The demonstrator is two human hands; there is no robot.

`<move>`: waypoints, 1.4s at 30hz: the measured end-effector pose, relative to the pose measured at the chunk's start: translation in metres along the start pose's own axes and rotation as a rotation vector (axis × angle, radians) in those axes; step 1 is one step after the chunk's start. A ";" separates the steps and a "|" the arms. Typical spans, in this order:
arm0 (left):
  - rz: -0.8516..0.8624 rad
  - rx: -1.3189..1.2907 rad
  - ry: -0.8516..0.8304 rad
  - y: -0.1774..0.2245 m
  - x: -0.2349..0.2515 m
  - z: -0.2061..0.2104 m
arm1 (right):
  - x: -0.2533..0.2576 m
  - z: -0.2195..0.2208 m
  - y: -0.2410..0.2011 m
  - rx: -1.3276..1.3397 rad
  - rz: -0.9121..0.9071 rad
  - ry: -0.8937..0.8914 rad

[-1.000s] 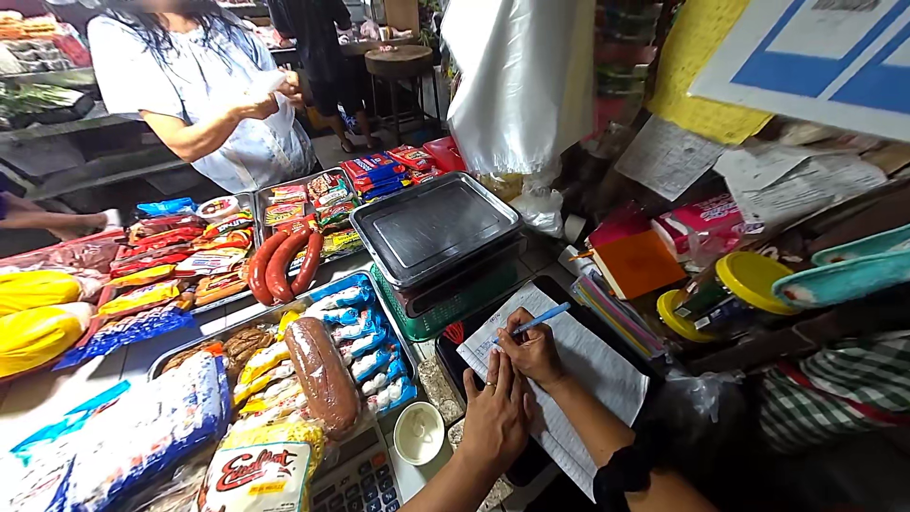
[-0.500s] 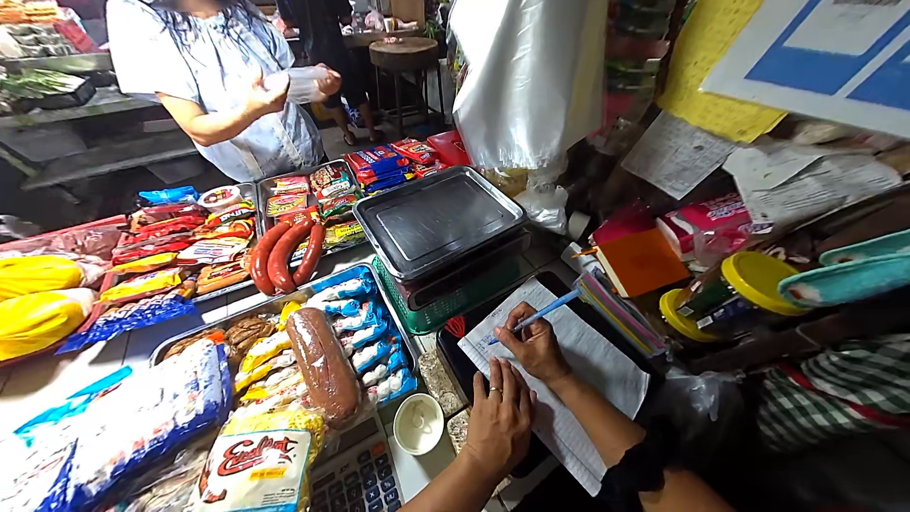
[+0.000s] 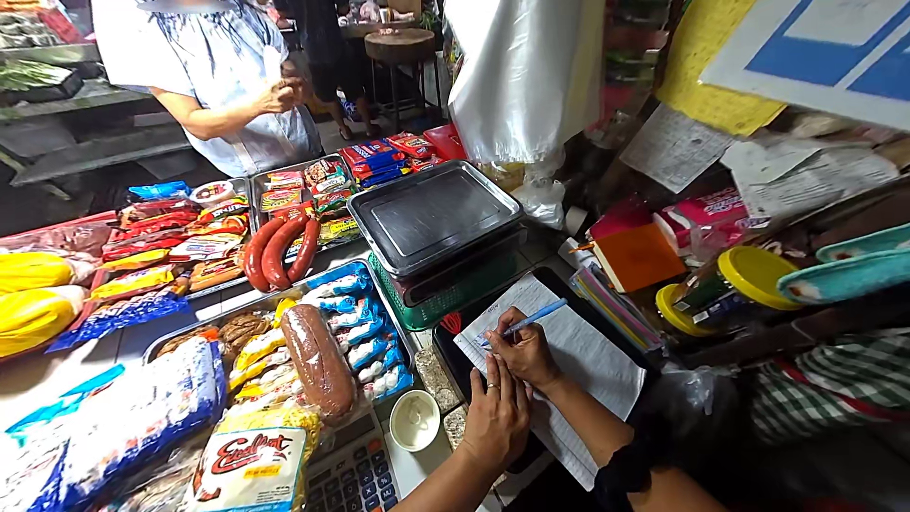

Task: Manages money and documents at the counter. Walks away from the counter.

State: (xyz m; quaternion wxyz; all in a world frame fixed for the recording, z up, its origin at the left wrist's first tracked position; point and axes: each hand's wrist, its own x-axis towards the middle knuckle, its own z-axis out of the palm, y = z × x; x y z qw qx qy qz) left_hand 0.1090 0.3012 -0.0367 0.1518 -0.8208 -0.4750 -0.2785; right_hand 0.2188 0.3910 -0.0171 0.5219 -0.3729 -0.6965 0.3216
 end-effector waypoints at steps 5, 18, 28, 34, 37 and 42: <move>0.000 -0.017 -0.002 0.000 0.000 0.000 | -0.001 0.001 -0.001 -0.063 -0.035 0.022; -0.009 -0.050 -0.003 0.000 -0.001 0.002 | 0.000 0.001 0.000 -0.074 -0.028 0.013; -0.060 -0.082 -0.081 -0.003 0.003 -0.001 | 0.005 -0.005 0.001 0.004 -0.001 0.090; -0.053 -0.081 -0.110 -0.004 0.004 0.000 | 0.005 -0.008 0.007 -0.004 -0.004 0.024; -0.052 -0.085 -0.117 -0.003 0.005 -0.001 | 0.005 -0.008 0.007 -0.049 -0.021 0.005; -0.060 -0.099 -0.128 -0.002 0.006 -0.003 | 0.006 -0.009 0.006 -0.102 -0.022 0.014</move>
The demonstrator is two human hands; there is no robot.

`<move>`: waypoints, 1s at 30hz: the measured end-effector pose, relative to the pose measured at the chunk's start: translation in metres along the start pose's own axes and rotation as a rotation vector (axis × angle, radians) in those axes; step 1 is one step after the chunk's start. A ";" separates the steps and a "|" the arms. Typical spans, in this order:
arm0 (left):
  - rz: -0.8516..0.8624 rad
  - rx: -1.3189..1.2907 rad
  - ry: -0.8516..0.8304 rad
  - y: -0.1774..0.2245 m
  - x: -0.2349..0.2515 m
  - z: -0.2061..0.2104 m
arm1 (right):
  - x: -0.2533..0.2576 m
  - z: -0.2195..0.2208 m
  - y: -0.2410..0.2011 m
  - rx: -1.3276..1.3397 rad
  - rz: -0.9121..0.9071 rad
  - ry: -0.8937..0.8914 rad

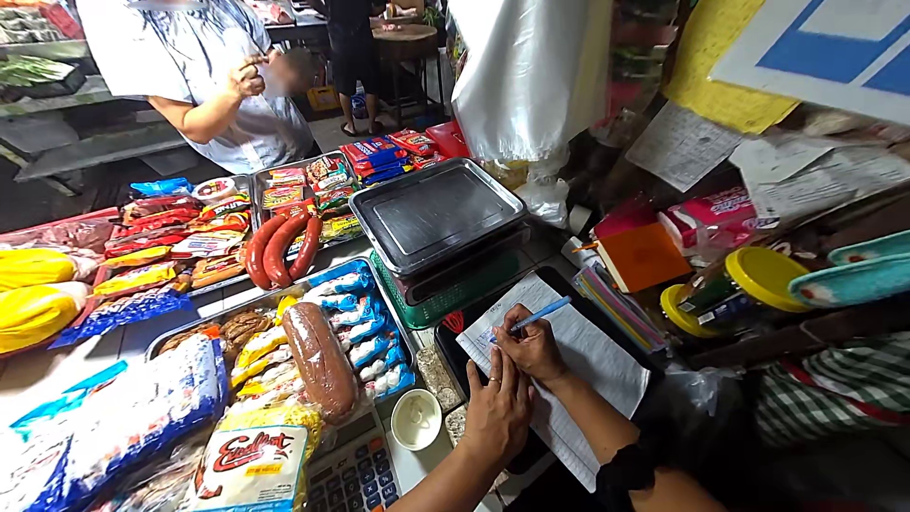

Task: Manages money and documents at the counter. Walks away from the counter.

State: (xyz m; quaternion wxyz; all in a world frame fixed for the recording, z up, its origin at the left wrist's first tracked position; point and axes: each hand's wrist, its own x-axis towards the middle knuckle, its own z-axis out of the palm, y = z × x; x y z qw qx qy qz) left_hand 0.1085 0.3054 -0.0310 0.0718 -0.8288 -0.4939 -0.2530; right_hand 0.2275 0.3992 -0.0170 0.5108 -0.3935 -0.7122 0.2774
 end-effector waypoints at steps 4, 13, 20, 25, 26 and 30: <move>0.004 0.015 0.014 0.000 0.000 0.002 | -0.001 -0.001 0.000 -0.001 0.002 0.009; 0.018 0.046 0.027 0.000 -0.001 0.001 | -0.001 0.001 0.001 -0.008 -0.004 0.034; 0.017 0.034 0.032 0.000 -0.001 0.001 | -0.001 0.001 0.002 0.001 -0.015 0.059; 0.015 0.035 0.017 0.001 -0.001 -0.001 | -0.002 0.001 0.002 -0.016 -0.017 0.065; 0.013 0.037 0.013 0.000 0.000 -0.001 | -0.002 0.001 0.003 -0.023 -0.017 0.063; 0.008 0.041 0.000 0.001 0.000 -0.001 | -0.002 0.001 0.003 -0.026 -0.020 0.062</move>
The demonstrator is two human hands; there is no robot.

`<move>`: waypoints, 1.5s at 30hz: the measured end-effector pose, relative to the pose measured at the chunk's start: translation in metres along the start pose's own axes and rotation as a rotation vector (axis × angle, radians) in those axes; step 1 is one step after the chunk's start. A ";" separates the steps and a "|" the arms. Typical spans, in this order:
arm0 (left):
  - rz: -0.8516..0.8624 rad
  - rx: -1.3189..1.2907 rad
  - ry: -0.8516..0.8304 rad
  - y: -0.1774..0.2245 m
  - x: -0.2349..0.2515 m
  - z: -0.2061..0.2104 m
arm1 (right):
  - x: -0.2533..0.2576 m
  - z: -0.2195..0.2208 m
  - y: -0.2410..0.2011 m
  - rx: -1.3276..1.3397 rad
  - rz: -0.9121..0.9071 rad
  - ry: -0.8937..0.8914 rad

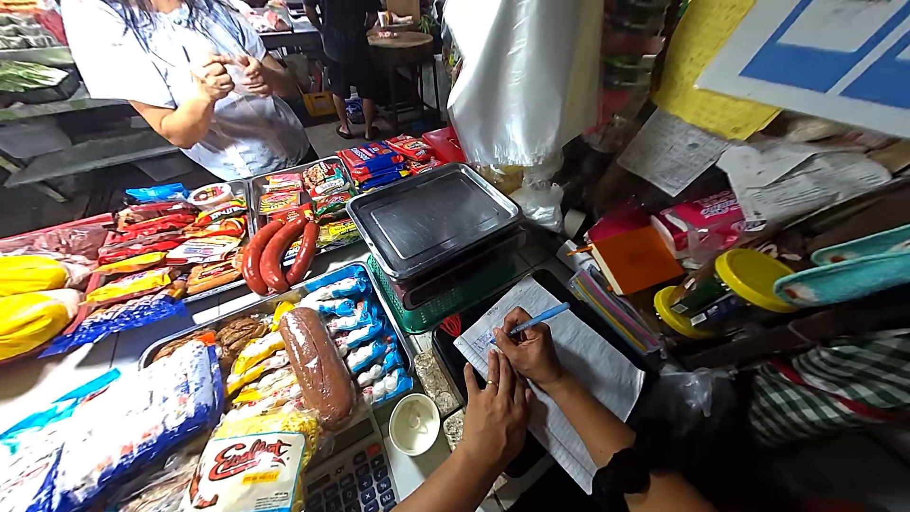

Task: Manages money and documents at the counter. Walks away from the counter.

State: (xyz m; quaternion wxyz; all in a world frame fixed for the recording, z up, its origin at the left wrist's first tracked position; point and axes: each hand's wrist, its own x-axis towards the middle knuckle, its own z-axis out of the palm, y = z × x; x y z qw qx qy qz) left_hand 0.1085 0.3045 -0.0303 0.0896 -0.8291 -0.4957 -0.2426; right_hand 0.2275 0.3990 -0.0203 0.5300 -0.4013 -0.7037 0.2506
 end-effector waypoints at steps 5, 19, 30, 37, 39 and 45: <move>-0.001 -0.001 -0.003 0.000 -0.001 0.000 | -0.001 -0.001 -0.001 0.003 0.001 0.007; 0.000 -0.002 0.019 0.000 -0.001 0.001 | 0.001 0.001 -0.002 -0.010 0.008 0.026; -0.005 0.009 0.026 0.000 0.000 0.001 | 0.001 0.001 -0.002 -0.047 0.042 0.058; 0.003 0.023 0.036 0.000 0.000 0.002 | 0.001 0.001 -0.001 -0.043 0.035 0.061; 0.002 0.026 0.036 0.000 0.000 0.002 | 0.001 0.000 -0.001 -0.042 0.035 0.070; -0.002 0.028 0.025 0.000 -0.001 0.003 | 0.001 0.000 -0.002 -0.062 0.032 0.083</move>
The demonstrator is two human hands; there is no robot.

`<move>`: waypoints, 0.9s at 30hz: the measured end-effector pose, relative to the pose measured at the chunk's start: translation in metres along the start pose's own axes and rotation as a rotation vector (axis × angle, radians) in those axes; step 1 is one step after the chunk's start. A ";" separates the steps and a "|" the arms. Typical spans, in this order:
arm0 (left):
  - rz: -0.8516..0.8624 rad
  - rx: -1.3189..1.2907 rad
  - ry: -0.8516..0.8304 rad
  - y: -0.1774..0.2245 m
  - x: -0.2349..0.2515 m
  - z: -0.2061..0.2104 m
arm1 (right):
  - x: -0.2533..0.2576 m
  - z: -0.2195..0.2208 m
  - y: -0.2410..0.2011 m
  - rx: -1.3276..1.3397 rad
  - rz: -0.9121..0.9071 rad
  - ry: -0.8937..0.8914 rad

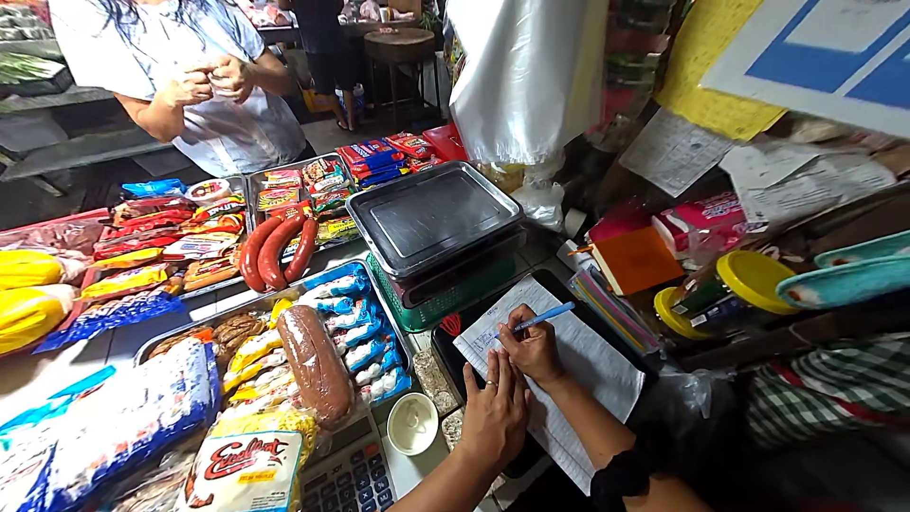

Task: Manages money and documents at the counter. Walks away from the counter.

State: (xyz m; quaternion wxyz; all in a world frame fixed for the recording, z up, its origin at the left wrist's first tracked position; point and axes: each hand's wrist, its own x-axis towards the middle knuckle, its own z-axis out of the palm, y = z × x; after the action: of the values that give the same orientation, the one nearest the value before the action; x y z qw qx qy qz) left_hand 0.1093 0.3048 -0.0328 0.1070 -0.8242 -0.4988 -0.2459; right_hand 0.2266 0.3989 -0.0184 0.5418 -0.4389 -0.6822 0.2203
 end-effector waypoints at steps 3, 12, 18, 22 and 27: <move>0.004 0.000 -0.007 -0.001 0.000 -0.001 | 0.000 0.000 0.000 0.004 -0.004 0.011; 0.001 -0.005 -0.006 0.000 0.000 0.000 | 0.000 0.000 -0.001 -0.019 0.025 0.022; 0.006 0.009 0.014 -0.001 0.000 0.002 | 0.001 0.001 -0.001 -0.026 0.015 0.044; 0.011 0.008 -0.004 -0.001 0.001 0.000 | 0.007 -0.007 -0.004 0.087 0.130 0.060; 0.005 0.016 0.014 0.000 0.000 0.001 | 0.007 -0.009 0.004 0.066 0.099 0.014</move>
State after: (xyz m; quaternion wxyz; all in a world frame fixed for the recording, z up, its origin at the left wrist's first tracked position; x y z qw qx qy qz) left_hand 0.1095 0.3057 -0.0338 0.1177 -0.8228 -0.4981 -0.2472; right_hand 0.2363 0.4057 -0.0147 0.5493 -0.4555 -0.6482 0.2659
